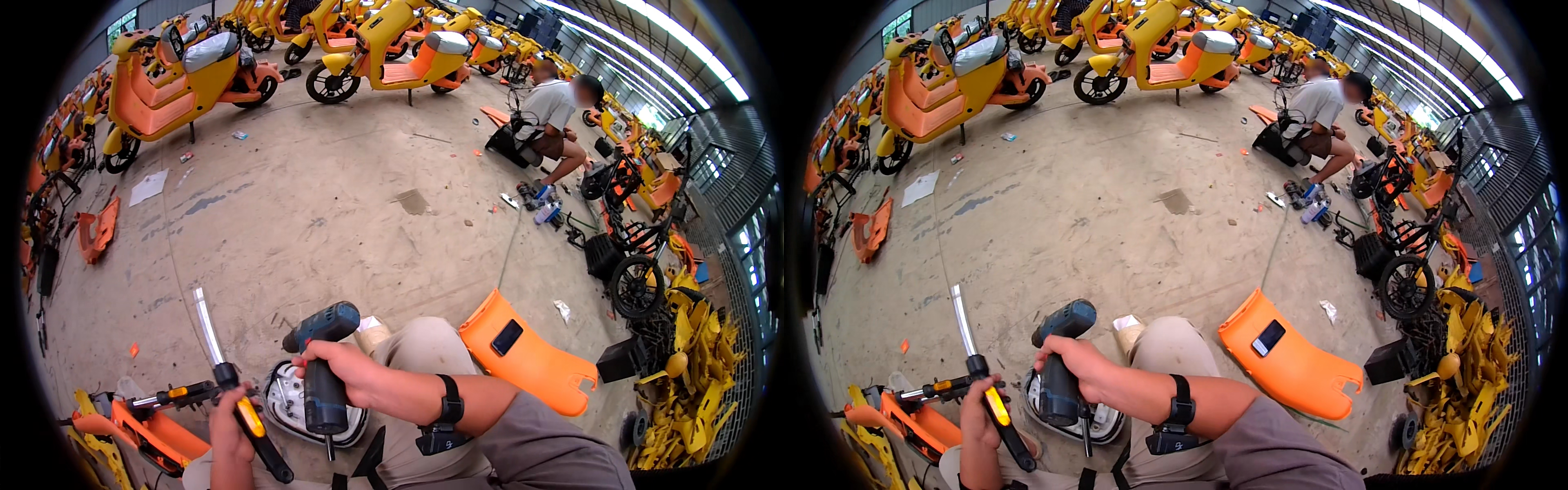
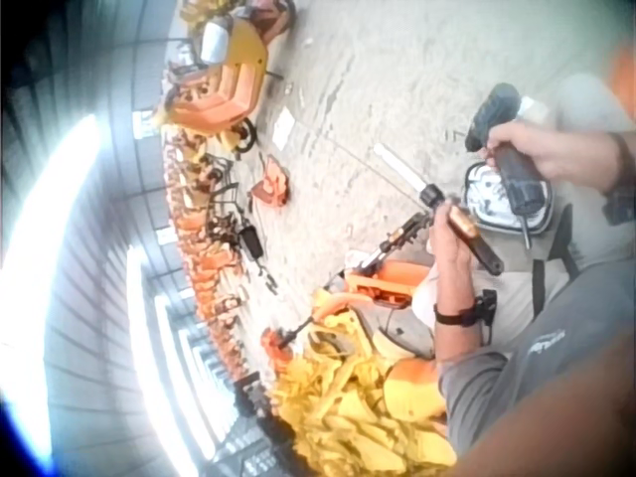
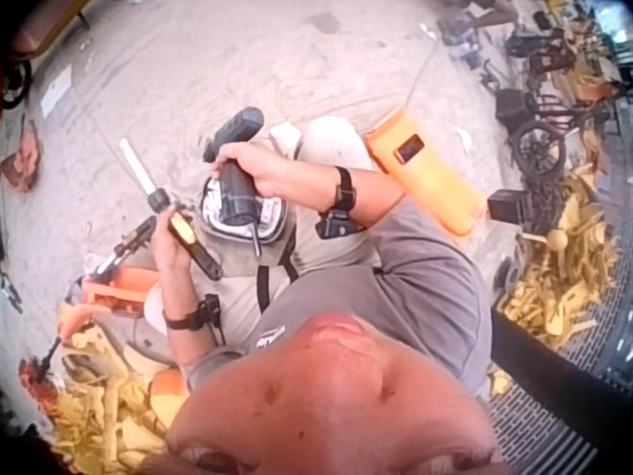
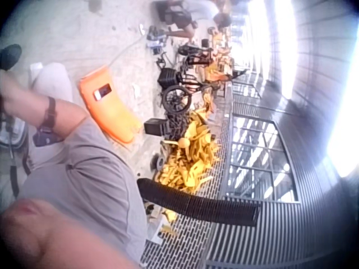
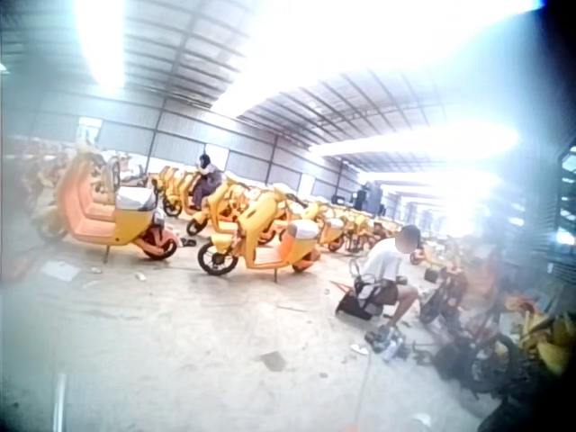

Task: The person uses a power drill to drive a screw into a motorcycle fork tube and then picks up another fork tube to continue working on the assembly.

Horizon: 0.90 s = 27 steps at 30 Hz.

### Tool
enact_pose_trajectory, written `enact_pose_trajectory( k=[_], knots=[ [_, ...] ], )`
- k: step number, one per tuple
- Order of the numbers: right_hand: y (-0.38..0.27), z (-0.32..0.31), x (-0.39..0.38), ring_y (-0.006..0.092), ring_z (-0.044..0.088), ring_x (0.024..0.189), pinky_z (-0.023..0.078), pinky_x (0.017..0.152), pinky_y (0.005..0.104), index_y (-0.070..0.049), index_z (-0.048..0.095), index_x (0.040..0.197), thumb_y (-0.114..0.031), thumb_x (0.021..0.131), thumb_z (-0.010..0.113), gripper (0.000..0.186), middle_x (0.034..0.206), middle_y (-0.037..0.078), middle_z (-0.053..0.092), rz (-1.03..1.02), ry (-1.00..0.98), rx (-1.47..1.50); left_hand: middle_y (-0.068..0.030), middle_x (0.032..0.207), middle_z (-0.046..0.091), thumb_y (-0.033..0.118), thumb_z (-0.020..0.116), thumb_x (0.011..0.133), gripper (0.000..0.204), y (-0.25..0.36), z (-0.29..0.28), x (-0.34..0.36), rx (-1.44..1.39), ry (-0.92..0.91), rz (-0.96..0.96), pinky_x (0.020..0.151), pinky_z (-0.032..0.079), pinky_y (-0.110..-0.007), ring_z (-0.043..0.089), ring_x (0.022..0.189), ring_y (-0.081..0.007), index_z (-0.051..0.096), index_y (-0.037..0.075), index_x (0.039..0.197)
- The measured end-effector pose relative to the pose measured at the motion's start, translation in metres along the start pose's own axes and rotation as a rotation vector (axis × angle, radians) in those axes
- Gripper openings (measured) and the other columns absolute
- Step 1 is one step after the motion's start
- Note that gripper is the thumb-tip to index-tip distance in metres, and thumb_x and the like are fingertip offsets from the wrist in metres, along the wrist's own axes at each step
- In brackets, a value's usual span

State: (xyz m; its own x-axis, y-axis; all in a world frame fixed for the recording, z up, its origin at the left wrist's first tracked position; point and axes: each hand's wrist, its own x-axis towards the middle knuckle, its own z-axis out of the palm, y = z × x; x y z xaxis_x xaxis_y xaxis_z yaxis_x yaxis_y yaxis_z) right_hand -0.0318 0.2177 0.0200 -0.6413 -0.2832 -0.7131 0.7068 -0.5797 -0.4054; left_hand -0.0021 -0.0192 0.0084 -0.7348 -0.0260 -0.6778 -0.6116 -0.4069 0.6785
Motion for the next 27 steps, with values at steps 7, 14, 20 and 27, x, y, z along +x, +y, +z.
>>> enact_pose_trajectory(
  k=[7, 14, 20, 27],
  knots=[
    [-0.052, -0.007, 0.013, 0.02, 0.062, 0.076, 0.055, 0.071, 0.0347, 0.001, 0.052, 0.101, -0.013, 0.082, 0.06, 0.025, 0.087, 0.011, 0.062, -0.265, -0.001, 0.395, -0.0016, 0.077, 0.06, 0.026, 0.07, 0.088, 0.021, 0.013, -0.035, 0.03, -0.436, 0.07, 0.078, 0.051, 0.051, -0.021, 0.059, 0.064, -0.0094, 0.055, 0.011, 0.092],
    [-0.056, -0.022, 0.021, 0.0241, 0.06, 0.075, 0.053, 0.07, 0.0409, -0.003, 0.053, 0.1, -0.018, 0.083, 0.06, 0.023, 0.085, 0.012, 0.064, -0.347, 0.099, 0.403, -0.0029, 0.077, 0.061, 0.02, 0.069, 0.086, 0.02, 0.007, -0.021, 0.008, -0.347, 0.158, 0.047, 0.05, 0.052, -0.023, 0.058, 0.059, -0.0121, 0.055, 0.01, 0.094],
    [-0.04, 0.004, 0.011, 0.0215, 0.061, 0.076, 0.053, 0.072, 0.0374, -0.002, 0.056, 0.099, -0.014, 0.082, 0.061, 0.022, 0.086, 0.01, 0.063, -0.321, 0.085, 0.197, -0.0015, 0.081, 0.06, 0.02, 0.071, 0.084, 0.023, 0.011, -0.015, 0.004, -0.305, -0.027, 0.021, 0.054, 0.05, -0.024, 0.061, 0.074, -0.0121, 0.053, 0.012, 0.096],
    [-0.041, 0.05, 0.029, 0.0194, 0.062, 0.076, 0.052, 0.064, 0.0403, -0.006, 0.056, 0.101, -0.014, 0.078, 0.063, 0.025, 0.082, 0.008, 0.061, -0.239, 0.033, -0.073, -0.001, 0.081, 0.061, 0.021, 0.069, 0.085, 0.018, 0.01, -0.01, 0.007, -0.35, -0.023, -0.033, 0.058, 0.048, -0.024, 0.062, 0.077, -0.0122, 0.055, 0.015, 0.095]
  ],
)
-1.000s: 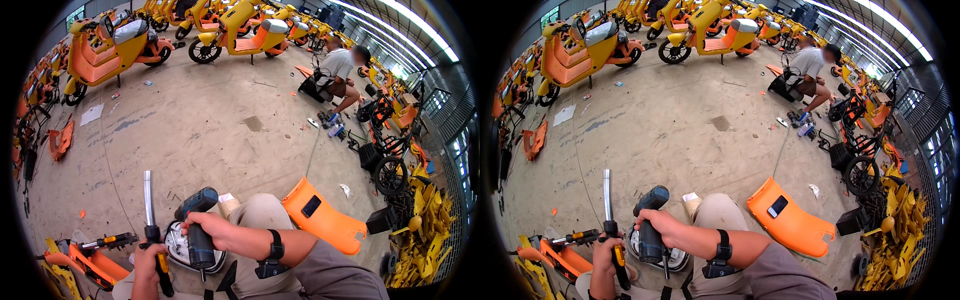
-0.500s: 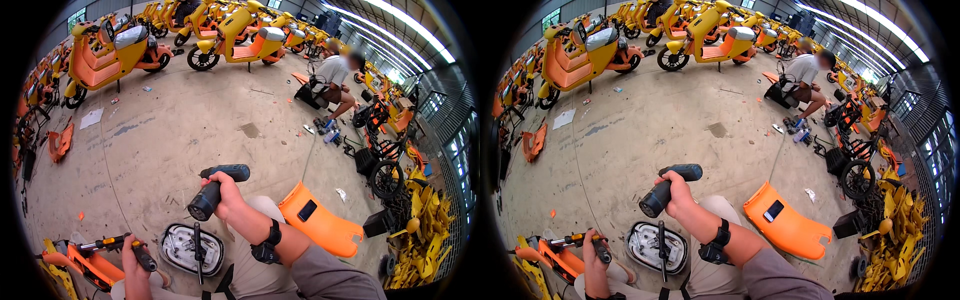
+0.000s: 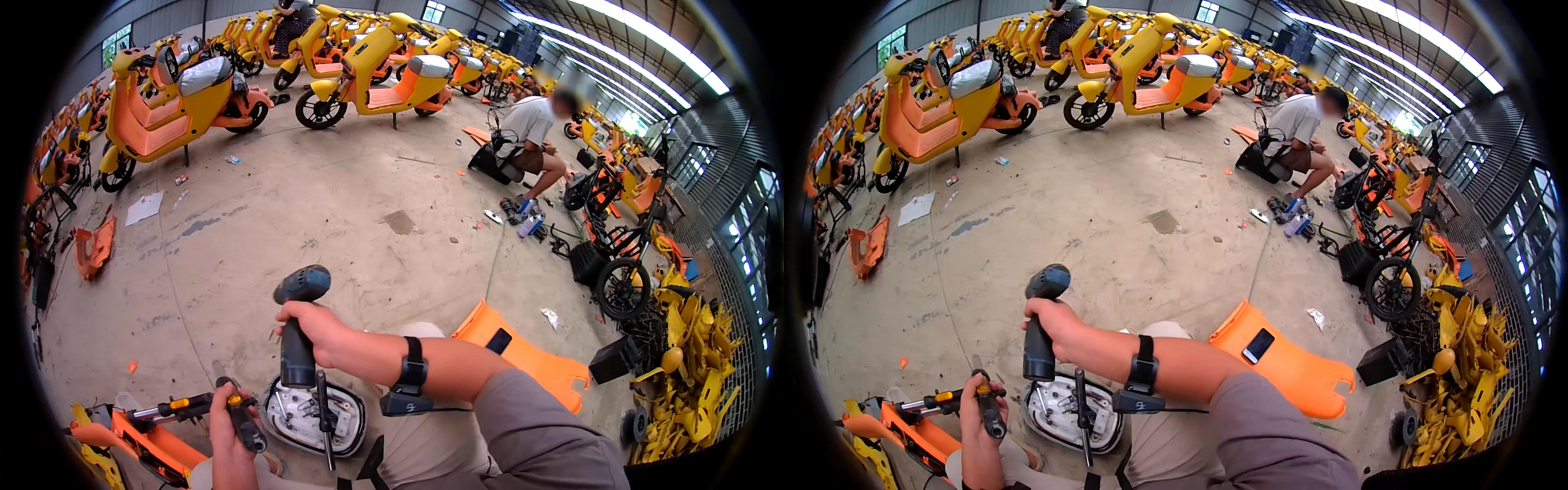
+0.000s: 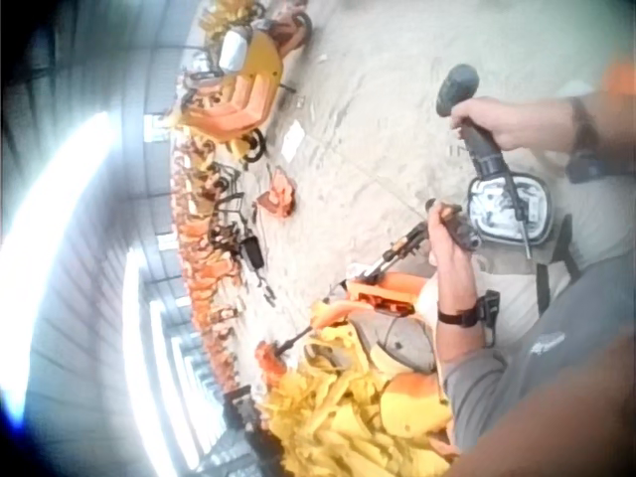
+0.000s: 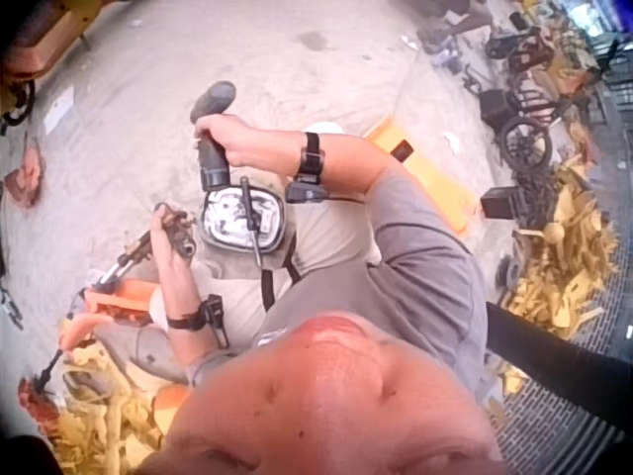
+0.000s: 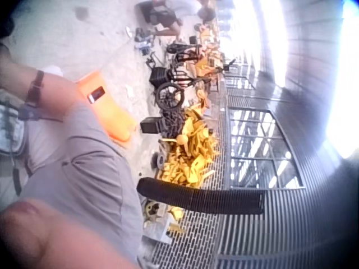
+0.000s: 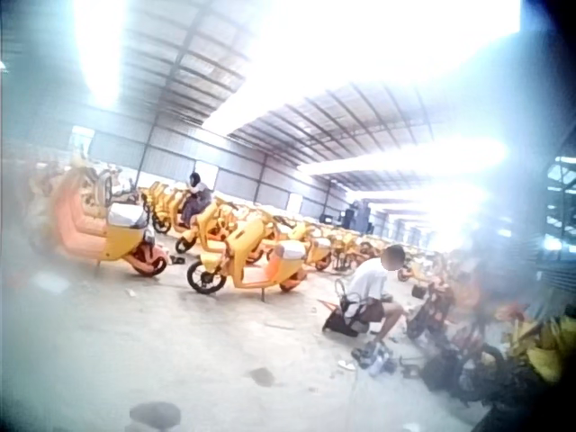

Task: The person uses a power drill to drive a screw into a motorcycle fork tube and then picks up another fork tube to continue working on the assembly.

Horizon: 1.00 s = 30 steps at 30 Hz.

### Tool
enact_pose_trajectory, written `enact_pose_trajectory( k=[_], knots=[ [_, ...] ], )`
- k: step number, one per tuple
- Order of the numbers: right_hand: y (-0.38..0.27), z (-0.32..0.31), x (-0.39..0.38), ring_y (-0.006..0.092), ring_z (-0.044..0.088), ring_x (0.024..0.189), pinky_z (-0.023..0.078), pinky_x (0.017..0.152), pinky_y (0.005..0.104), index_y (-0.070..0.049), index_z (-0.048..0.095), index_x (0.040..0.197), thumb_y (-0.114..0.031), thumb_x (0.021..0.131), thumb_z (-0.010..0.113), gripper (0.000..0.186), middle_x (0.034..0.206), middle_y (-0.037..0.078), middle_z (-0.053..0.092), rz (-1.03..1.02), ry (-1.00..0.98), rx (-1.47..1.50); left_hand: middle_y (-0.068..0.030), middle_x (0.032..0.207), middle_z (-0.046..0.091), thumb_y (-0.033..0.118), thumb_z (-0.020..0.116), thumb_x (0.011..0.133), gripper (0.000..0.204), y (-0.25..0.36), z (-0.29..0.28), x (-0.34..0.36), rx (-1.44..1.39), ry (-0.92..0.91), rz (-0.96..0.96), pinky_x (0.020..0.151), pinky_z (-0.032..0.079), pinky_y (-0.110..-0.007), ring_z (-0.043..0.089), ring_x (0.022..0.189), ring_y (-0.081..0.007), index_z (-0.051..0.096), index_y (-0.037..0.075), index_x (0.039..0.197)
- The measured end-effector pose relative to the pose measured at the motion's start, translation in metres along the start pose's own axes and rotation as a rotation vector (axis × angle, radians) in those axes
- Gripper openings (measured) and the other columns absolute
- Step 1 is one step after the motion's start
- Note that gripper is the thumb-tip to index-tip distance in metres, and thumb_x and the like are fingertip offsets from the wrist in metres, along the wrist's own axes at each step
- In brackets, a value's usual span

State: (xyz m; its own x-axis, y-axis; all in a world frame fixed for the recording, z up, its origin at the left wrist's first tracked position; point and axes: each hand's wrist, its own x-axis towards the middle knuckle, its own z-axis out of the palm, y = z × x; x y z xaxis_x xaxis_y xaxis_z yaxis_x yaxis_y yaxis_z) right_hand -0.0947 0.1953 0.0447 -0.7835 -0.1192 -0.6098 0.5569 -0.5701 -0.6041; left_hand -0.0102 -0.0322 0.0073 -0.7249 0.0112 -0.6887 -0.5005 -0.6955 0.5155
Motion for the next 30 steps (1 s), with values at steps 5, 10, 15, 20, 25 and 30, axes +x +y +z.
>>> enact_pose_trajectory(
  k=[5, 10, 15, 20, 25, 30],
  knots=[
    [0.011, -0.012, 0.027, 0.0175, 0.062, 0.076, 0.051, 0.065, 0.0373, -0.007, 0.06, 0.095, -0.018, 0.08, 0.067, 0.02, 0.083, 0.007, 0.064, 0.122, -0.011, -0.064, 0.0012, 0.084, 0.061, 0.027, 0.066, 0.088, 0.025, -0.012, -0.001, -0.016, -0.123, -0.057, 0.122, 0.061, 0.046, -0.023, 0.061, 0.083, -0.0102, 0.055, 0.013, 0.106],
    [0.014, 0.002, 0.04, 0.0174, 0.062, 0.077, 0.052, 0.064, 0.0375, -0.007, 0.057, 0.1, -0.016, 0.081, 0.066, 0.023, 0.085, 0.007, 0.061, 0.172, -0.078, -0.08, -0.0057, 0.123, 0.051, 0.02, 0.063, 0.089, 0.048, -0.001, 0.002, -0.03, 0.07, -0.258, 0.513, 0.063, 0.049, -0.024, 0.055, 0.099, -0.009, 0.045, 0.001, 0.129],
    [0.009, 0.004, 0.023, 0.0173, 0.062, 0.076, 0.051, 0.063, 0.0398, -0.008, 0.052, 0.106, -0.014, 0.08, 0.063, 0.029, 0.087, 0.007, 0.056, 0.146, -0.07, -0.084, -0.0091, 0.133, 0.044, 0.019, 0.068, 0.08, 0.065, -0.009, 0.024, -0.041, 0.577, -0.205, 0.691, 0.062, 0.054, -0.025, 0.052, 0.102, -0.0144, 0.04, -0.003, 0.135],
    [0.016, 0.008, 0.017, 0.0193, 0.058, 0.071, 0.05, 0.062, 0.0389, -0.008, 0.058, 0.098, -0.022, 0.082, 0.064, 0.022, 0.079, 0.009, 0.061, 0.199, -0.127, -0.061, -0.0119, 0.113, 0.051, 0.006, 0.068, 0.073, 0.073, -0.02, 0.016, -0.034, 0.904, -0.305, 0.678, 0.061, 0.056, -0.026, 0.055, 0.088, -0.0153, 0.033, -0.003, 0.137],
    [0.026, 0.001, 0.029, 0.0153, 0.062, 0.083, 0.05, 0.065, 0.036, -0.009, 0.058, 0.103, -0.021, 0.085, 0.064, 0.022, 0.089, 0.004, 0.062, 0.247, -0.196, -0.049, -0.0116, 0.115, 0.051, 0.002, 0.066, 0.069, 0.076, -0.031, 0.022, -0.034, 0.929, -0.371, 0.684, 0.061, 0.056, -0.026, 0.055, 0.092, -0.0164, 0.033, -0.001, 0.138],
    [0.02, 0.003, 0.017, 0.0159, 0.061, 0.074, 0.049, 0.063, 0.0348, -0.007, 0.06, 0.094, -0.025, 0.082, 0.064, 0.022, 0.087, 0.004, 0.061, 0.191, -0.173, -0.009, -0.0094, 0.106, 0.053, 0.0, 0.064, 0.065, 0.078, -0.024, 0.017, -0.027, 1.051, -0.273, 0.639, 0.068, 0.052, -0.026, 0.055, 0.091, -0.0157, 0.035, 0.001, 0.138]
  ],
)
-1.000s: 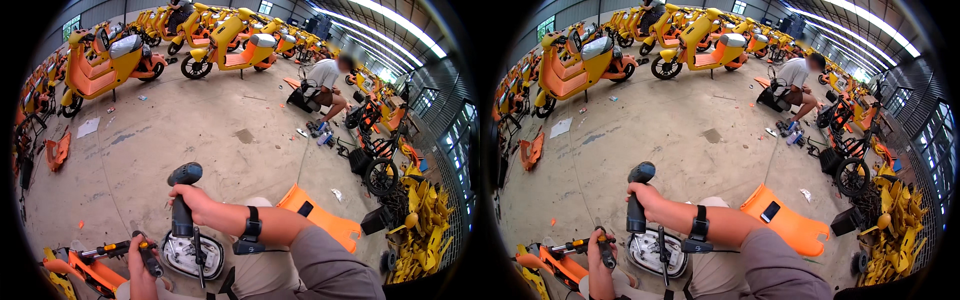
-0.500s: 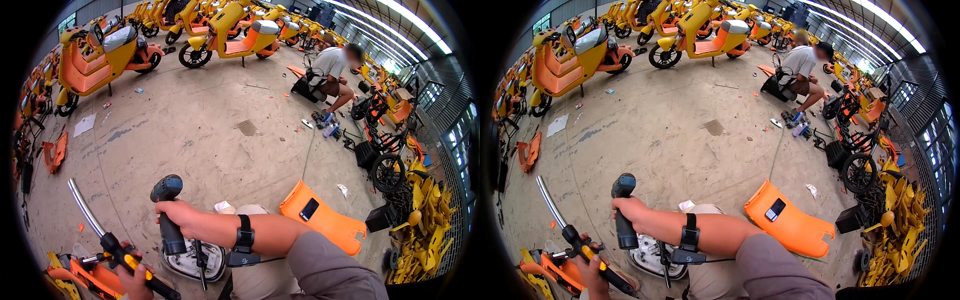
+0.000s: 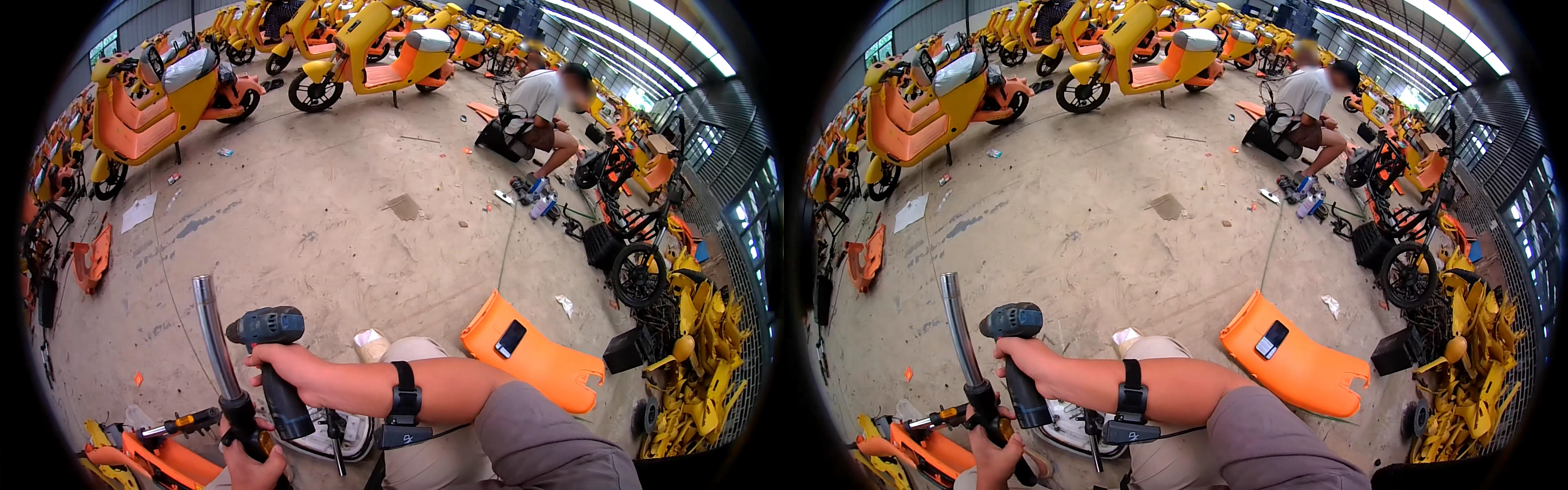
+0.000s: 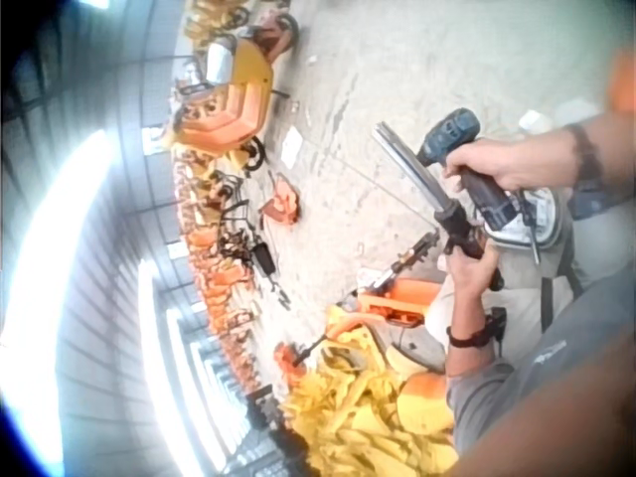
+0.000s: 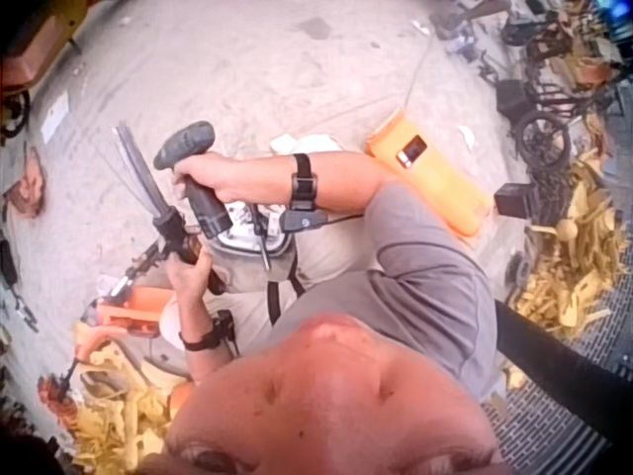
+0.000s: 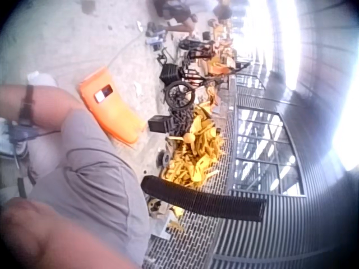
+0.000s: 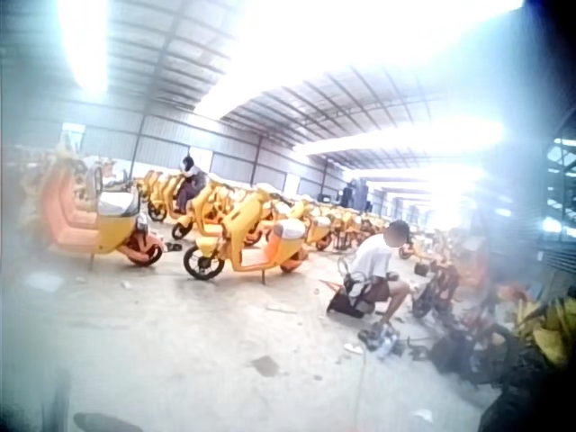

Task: The person uses a power drill to drive a screw into a motorcycle fork tube and then picks up another fork tube to continue working on the assembly.

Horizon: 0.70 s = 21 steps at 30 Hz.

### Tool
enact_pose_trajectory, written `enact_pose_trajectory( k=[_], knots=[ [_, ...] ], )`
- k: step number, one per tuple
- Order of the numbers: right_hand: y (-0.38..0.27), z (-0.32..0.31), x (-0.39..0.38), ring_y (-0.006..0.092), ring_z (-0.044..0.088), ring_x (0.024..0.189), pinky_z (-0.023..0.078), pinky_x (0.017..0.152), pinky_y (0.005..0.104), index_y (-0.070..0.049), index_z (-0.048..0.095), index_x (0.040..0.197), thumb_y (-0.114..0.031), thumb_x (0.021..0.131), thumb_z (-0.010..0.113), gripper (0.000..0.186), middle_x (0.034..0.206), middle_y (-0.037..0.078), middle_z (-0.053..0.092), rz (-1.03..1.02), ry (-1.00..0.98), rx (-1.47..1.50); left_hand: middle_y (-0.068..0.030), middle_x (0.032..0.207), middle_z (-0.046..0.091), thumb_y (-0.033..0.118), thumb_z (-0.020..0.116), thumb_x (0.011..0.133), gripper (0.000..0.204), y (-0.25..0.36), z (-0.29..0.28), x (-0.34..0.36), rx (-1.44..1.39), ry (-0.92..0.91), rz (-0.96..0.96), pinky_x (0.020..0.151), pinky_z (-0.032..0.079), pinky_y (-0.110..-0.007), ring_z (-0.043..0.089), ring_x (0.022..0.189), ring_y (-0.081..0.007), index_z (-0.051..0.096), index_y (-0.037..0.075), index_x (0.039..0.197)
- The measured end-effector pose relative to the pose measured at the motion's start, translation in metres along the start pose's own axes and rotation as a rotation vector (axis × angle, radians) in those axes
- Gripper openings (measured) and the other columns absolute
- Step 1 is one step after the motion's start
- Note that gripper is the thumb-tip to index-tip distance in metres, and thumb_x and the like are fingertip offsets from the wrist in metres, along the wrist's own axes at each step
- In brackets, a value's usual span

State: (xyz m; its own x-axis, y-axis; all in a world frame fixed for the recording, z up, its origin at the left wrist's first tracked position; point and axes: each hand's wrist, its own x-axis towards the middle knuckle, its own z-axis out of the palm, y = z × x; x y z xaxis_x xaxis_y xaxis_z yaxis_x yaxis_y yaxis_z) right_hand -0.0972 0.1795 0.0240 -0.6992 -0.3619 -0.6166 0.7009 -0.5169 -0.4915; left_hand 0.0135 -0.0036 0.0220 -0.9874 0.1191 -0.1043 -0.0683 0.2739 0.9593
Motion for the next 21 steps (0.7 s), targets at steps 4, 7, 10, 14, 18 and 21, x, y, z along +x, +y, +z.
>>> enact_pose_trajectory(
  k=[4, 7, 10, 14, 18, 21],
  knots=[
    [-0.004, -0.003, -0.003, 0.0156, 0.061, 0.072, 0.05, 0.063, 0.035, -0.009, 0.062, 0.098, -0.028, 0.084, 0.062, 0.023, 0.09, 0.002, 0.06, 0.074, -0.02, -0.033, -0.0059, 0.096, 0.053, 0.001, 0.066, 0.064, 0.076, 0.003, 0.001, -0.002, 0.047, -0.053, -0.051, 0.078, 0.047, -0.028, 0.055, 0.086, -0.0138, 0.039, 0.003, 0.135],
    [-0.011, 0.001, -0.017, 0.0163, 0.061, 0.072, 0.051, 0.064, 0.0356, -0.012, 0.063, 0.102, -0.03, 0.087, 0.058, 0.024, 0.09, 0.001, 0.06, 0.108, -0.039, -0.028, -0.006, 0.097, 0.053, 0.003, 0.068, 0.064, 0.077, -0.003, -0.003, -0.004, 0.004, -0.12, -0.069, 0.078, 0.048, -0.028, 0.055, 0.087, -0.0135, 0.039, 0.002, 0.134],
    [-0.009, -0.003, -0.022, 0.0171, 0.062, 0.072, 0.053, 0.066, 0.0362, -0.012, 0.063, 0.103, -0.03, 0.088, 0.056, 0.024, 0.09, 0.001, 0.059, 0.088, -0.04, -0.001, -0.0033, 0.088, 0.056, 0.007, 0.074, 0.067, 0.053, 0.004, -0.005, -0.006, 0.013, -0.171, -0.186, 0.069, 0.047, -0.028, 0.055, 0.078, -0.0119, 0.05, 0.003, 0.114],
    [-0.012, -0.004, -0.023, 0.018, 0.063, 0.077, 0.055, 0.069, 0.0378, -0.011, 0.062, 0.102, -0.029, 0.089, 0.055, 0.023, 0.089, 0.001, 0.058, 0.107, -0.099, 0.063, -0.0064, 0.102, 0.055, 0.016, 0.077, 0.063, 0.086, 0.006, 0.002, -0.001, -0.11, -0.14, -0.122, 0.075, 0.049, -0.027, 0.056, 0.088, -0.0135, 0.039, 0.002, 0.138],
    [-0.01, -0.004, -0.02, 0.0201, 0.063, 0.084, 0.056, 0.071, 0.0377, -0.011, 0.062, 0.1, -0.025, 0.09, 0.054, 0.019, 0.095, 0.003, 0.057, 0.101, -0.127, 0.097, -0.0066, 0.104, 0.056, 0.021, 0.08, 0.062, 0.089, 0.0, -0.001, 0.005, -0.113, -0.162, -0.067, 0.07, 0.049, -0.026, 0.057, 0.084, -0.0139, 0.038, 0.001, 0.139],
    [-0.008, -0.004, -0.02, 0.021, 0.063, 0.085, 0.056, 0.071, 0.0378, -0.01, 0.062, 0.1, -0.023, 0.091, 0.053, 0.018, 0.097, 0.004, 0.057, 0.078, -0.133, 0.114, -0.0081, 0.098, 0.058, 0.022, 0.082, 0.064, 0.084, -0.003, -0.005, 0.007, -0.166, -0.162, -0.081, 0.062, 0.051, -0.027, 0.06, 0.074, -0.0162, 0.042, -0.001, 0.134]
  ],
)
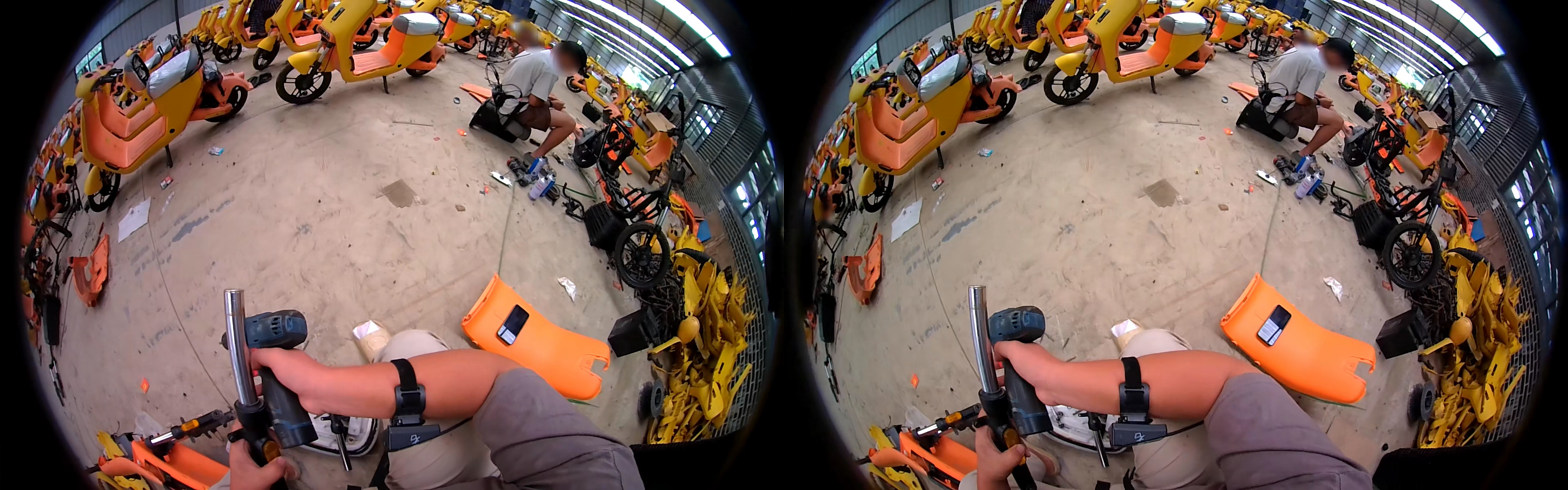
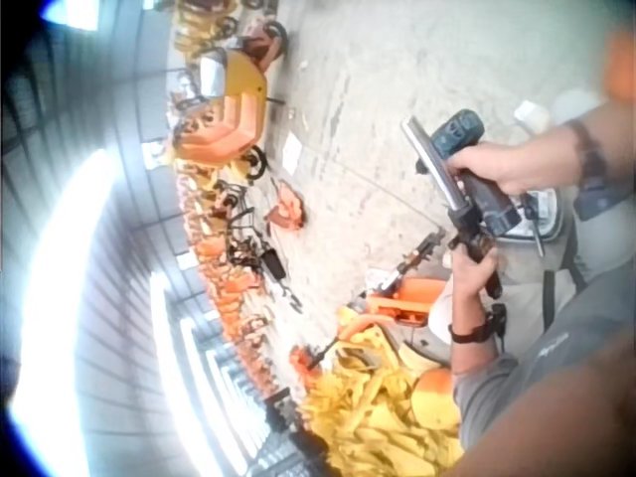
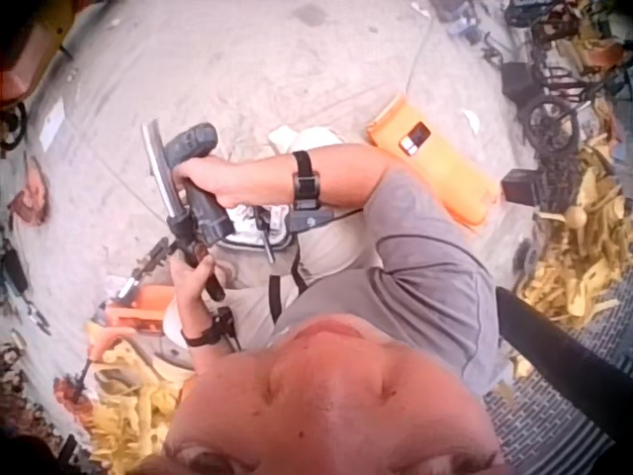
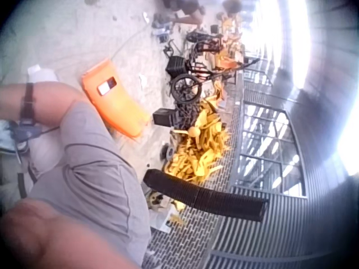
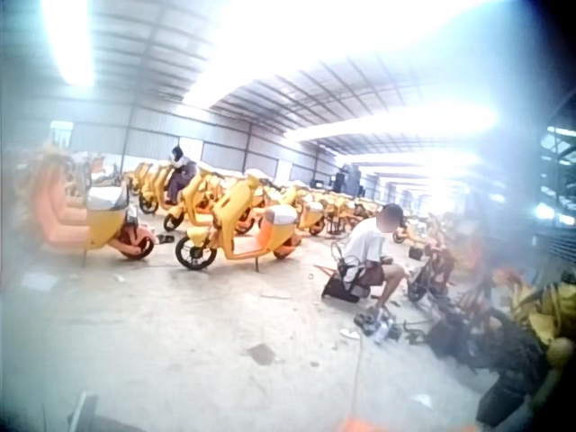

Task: The person uses a power drill to drive a screw into a motorcycle fork tube and then picks up another fork tube to continue working on the assembly.

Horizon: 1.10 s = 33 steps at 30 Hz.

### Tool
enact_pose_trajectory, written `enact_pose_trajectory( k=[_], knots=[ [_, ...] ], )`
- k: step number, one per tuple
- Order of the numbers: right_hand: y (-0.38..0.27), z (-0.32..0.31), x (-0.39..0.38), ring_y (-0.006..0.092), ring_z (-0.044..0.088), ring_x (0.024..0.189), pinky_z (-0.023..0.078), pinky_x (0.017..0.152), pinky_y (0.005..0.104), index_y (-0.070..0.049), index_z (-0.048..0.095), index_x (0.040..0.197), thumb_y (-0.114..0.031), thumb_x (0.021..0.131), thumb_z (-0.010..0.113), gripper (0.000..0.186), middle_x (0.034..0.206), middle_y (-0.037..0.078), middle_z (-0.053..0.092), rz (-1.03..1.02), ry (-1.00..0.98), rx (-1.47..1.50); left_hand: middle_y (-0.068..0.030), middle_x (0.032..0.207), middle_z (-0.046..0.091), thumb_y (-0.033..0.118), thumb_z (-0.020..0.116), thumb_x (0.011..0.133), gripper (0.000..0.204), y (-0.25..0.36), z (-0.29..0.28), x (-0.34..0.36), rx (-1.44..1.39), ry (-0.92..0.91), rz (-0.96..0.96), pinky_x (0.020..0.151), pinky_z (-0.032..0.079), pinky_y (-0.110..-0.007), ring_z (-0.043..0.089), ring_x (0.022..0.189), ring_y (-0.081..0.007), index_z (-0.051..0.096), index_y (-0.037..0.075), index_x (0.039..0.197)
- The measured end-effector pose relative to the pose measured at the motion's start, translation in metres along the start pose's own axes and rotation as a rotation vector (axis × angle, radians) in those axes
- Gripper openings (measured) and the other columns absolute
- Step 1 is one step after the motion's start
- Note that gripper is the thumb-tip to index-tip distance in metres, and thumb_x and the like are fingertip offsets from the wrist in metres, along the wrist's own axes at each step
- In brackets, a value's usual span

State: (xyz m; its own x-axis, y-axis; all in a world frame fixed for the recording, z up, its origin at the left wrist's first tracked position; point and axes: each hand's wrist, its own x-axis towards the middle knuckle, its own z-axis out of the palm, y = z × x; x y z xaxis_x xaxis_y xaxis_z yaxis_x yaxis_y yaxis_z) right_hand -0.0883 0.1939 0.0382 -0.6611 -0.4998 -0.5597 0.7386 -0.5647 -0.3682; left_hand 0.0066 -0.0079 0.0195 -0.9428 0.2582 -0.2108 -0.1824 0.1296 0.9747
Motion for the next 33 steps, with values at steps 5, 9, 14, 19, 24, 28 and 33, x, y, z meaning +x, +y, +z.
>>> enact_pose_trajectory(
  k=[5, 9, 14, 19, 24, 28, 33],
  knots=[
    [0.005, -0.006, 0.0, 0.0208, 0.063, 0.085, 0.055, 0.072, 0.0378, -0.01, 0.063, 0.098, -0.022, 0.091, 0.053, 0.017, 0.094, 0.004, 0.058, -0.02, -0.015, 0.025, -0.0118, 0.082, 0.062, 0.024, 0.086, 0.065, 0.068, -0.021, -0.016, -0.004, -0.165, -0.096, -0.175, 0.054, 0.054, -0.03, 0.064, 0.059, -0.0201, 0.049, -0.005, 0.115],
    [0.008, 0.002, -0.009, 0.0187, 0.063, 0.078, 0.054, 0.07, 0.0355, -0.008, 0.063, 0.089, -0.021, 0.088, 0.054, 0.016, 0.085, 0.004, 0.061, -0.02, 0.048, 0.05, -0.0029, 0.055, 0.055, 0.034, 0.077, 0.08, 0.039, 0.016, -0.002, 0.005, -0.134, -0.263, -0.234, 0.04, 0.035, -0.022, 0.048, 0.042, -0.0097, 0.056, 0.003, 0.07],
    [0.014, 0.008, -0.012, 0.0204, 0.061, 0.064, 0.052, 0.059, 0.0359, -0.005, 0.06, 0.082, -0.02, 0.081, 0.056, 0.015, 0.072, 0.009, 0.061, 0.046, 0.071, 0.047, -0.0108, 0.083, 0.064, 0.006, 0.08, 0.062, 0.057, -0.019, -0.012, 0.011, 0.02, -0.048, -0.3, 0.058, 0.054, -0.032, 0.065, 0.062, -0.019, 0.051, -0.005, 0.11],
    [0.027, -0.006, 0.012, 0.0268, 0.064, 0.064, 0.055, 0.062, 0.0413, -0.003, 0.058, 0.084, -0.017, 0.08, 0.055, 0.015, 0.073, 0.013, 0.061, 0.047, 0.065, 0.077, -0.0131, 0.087, 0.066, 0.0, 0.076, 0.058, 0.044, -0.014, 0.002, 0.009, -0.086, 0.067, -0.318, 0.062, 0.055, -0.032, 0.066, 0.068, -0.0195, 0.057, -0.005, 0.098],
    [0.027, -0.004, 0.01, 0.0313, 0.068, 0.069, 0.059, 0.067, 0.0456, -0.003, 0.056, 0.085, -0.015, 0.08, 0.054, 0.013, 0.077, 0.015, 0.062, 0.023, 0.089, 0.067, -0.0121, 0.086, 0.065, 0.0, 0.075, 0.059, 0.048, -0.019, -0.003, 0.01, 0.051, 0.042, -0.384, 0.061, 0.053, -0.032, 0.065, 0.069, -0.0195, 0.054, -0.004, 0.101],
    [0.029, -0.007, 0.013, 0.022, 0.061, 0.063, 0.052, 0.059, 0.0367, -0.003, 0.06, 0.082, -0.017, 0.077, 0.056, 0.015, 0.073, 0.011, 0.063, 0.025, 0.135, 0.038, -0.009, 0.083, 0.063, 0.0, 0.075, 0.06, 0.052, -0.025, -0.005, 0.01, 0.077, 0.004, -0.444, 0.059, 0.051, -0.03, 0.063, 0.069, -0.0169, 0.052, -0.002, 0.106],
    [0.034, -0.009, 0.016, 0.0232, 0.062, 0.064, 0.054, 0.062, 0.0376, -0.003, 0.06, 0.084, -0.017, 0.079, 0.055, 0.016, 0.075, 0.012, 0.063, 0.02, 0.129, 0.011, -0.0042, 0.077, 0.059, -0.001, 0.075, 0.063, 0.054, 0.0, 0.014, 0.007, 0.108, 0.018, -0.25, 0.054, 0.047, -0.028, 0.057, 0.06, -0.0125, 0.048, 0.004, 0.11]
  ],
)
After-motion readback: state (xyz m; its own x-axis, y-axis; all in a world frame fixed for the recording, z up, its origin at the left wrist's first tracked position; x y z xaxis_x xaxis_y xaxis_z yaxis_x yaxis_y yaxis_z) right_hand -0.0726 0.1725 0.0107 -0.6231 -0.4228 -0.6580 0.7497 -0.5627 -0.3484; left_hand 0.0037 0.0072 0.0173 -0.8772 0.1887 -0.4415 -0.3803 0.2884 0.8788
